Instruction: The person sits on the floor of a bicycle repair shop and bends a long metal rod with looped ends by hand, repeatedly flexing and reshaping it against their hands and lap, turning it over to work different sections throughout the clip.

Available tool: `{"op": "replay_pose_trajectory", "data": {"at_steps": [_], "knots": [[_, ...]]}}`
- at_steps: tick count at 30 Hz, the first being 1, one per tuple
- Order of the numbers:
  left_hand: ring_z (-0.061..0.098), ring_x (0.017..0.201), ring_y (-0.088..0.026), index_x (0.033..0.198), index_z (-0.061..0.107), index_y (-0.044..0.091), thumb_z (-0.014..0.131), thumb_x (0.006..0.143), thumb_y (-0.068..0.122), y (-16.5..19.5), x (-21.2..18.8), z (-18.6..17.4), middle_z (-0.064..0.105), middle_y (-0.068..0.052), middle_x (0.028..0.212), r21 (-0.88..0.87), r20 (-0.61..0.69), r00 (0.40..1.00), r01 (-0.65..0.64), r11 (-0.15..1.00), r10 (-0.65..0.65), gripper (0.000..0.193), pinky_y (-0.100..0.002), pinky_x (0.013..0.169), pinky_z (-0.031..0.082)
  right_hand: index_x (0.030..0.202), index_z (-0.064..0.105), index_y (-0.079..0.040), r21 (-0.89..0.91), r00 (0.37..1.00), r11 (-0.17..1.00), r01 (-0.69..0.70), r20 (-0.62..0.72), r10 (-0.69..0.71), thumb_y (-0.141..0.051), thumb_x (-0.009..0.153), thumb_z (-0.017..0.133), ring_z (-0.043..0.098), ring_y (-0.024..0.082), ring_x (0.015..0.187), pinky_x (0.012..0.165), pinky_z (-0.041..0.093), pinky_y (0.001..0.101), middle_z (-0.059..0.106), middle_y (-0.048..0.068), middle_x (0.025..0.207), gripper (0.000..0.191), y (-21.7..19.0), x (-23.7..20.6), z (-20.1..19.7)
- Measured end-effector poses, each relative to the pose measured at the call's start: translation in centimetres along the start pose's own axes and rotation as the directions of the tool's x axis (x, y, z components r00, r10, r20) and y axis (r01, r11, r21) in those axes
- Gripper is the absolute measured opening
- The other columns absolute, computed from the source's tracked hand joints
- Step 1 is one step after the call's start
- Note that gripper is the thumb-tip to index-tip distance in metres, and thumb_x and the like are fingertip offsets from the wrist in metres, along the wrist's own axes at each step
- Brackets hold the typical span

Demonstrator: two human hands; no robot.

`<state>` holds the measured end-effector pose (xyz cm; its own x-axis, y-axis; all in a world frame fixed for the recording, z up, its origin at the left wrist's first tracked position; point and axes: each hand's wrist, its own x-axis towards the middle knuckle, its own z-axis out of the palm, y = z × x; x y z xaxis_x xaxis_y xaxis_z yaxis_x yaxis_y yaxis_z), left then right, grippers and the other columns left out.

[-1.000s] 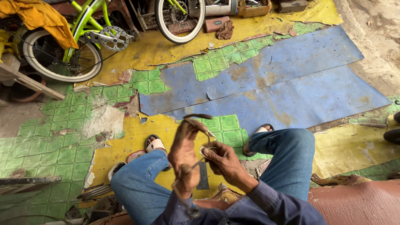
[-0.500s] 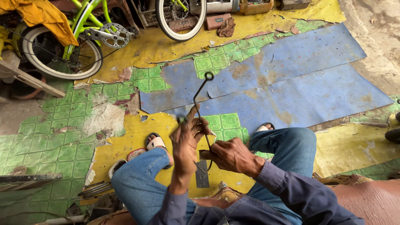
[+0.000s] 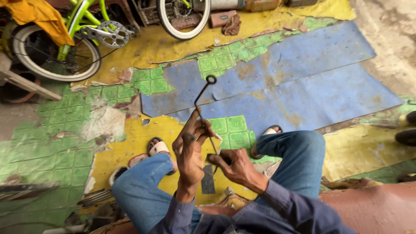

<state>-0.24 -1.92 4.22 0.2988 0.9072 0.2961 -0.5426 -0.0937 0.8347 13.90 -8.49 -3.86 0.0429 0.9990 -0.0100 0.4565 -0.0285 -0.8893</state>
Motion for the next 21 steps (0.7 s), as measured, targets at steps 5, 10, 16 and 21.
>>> {"op": "replay_pose_trajectory", "data": {"at_steps": [5,10,16,21], "knots": [[0.06,0.116,-0.024,0.157,0.037,-0.01,0.058,0.102,0.063,0.3,-0.7,0.2,0.058,-0.016,0.131,0.156,0.125,0.986,-0.13,0.979,0.111,0.095,-0.044,0.111,0.05,0.064,0.066,-0.005,0.574,0.872,0.66,-0.485,0.267,0.409,-0.038,0.095,0.073,0.038,0.007,0.04,0.037,0.025,0.0294,0.052,-0.001,0.049,0.045,0.4,-0.7,2.2],[0.06,0.119,-0.024,0.155,0.043,-0.009,0.053,0.102,0.069,0.0,-2.3,0.3,0.058,-0.015,0.133,0.364,0.183,0.953,-0.294,0.884,0.242,0.094,-0.043,0.112,0.051,0.068,0.066,-0.009,0.624,0.569,-0.15,-0.767,0.769,0.293,-0.039,0.096,0.073,0.028,0.003,0.03,0.029,0.015,0.0218,0.045,-0.005,0.047,0.042,-0.1,-1.4,3.0],[0.057,0.12,-0.025,0.153,0.044,-0.01,0.057,0.103,0.065,-0.4,-2.5,-0.5,0.056,-0.017,0.133,0.25,0.114,0.952,-0.303,0.92,0.283,0.091,-0.044,0.112,0.048,0.061,0.06,-0.007,0.615,0.771,0.478,-0.627,0.406,0.49,-0.035,0.099,0.073,0.032,0.008,0.037,0.036,0.019,0.0304,0.045,-0.002,0.047,0.049,0.5,-0.5,3.2],[0.059,0.119,-0.024,0.158,0.036,-0.009,0.051,0.106,0.062,-0.3,-2.4,-0.5,0.058,-0.017,0.133,0.159,0.055,0.99,-0.136,0.978,0.129,0.089,-0.044,0.117,0.047,0.058,0.06,-0.004,-0.05,0.985,0.984,0.172,0.012,-0.171,-0.035,0.098,0.074,0.043,0.019,0.038,0.039,0.034,0.0394,0.052,0.007,0.048,0.052,1.3,1.1,1.2]]}}
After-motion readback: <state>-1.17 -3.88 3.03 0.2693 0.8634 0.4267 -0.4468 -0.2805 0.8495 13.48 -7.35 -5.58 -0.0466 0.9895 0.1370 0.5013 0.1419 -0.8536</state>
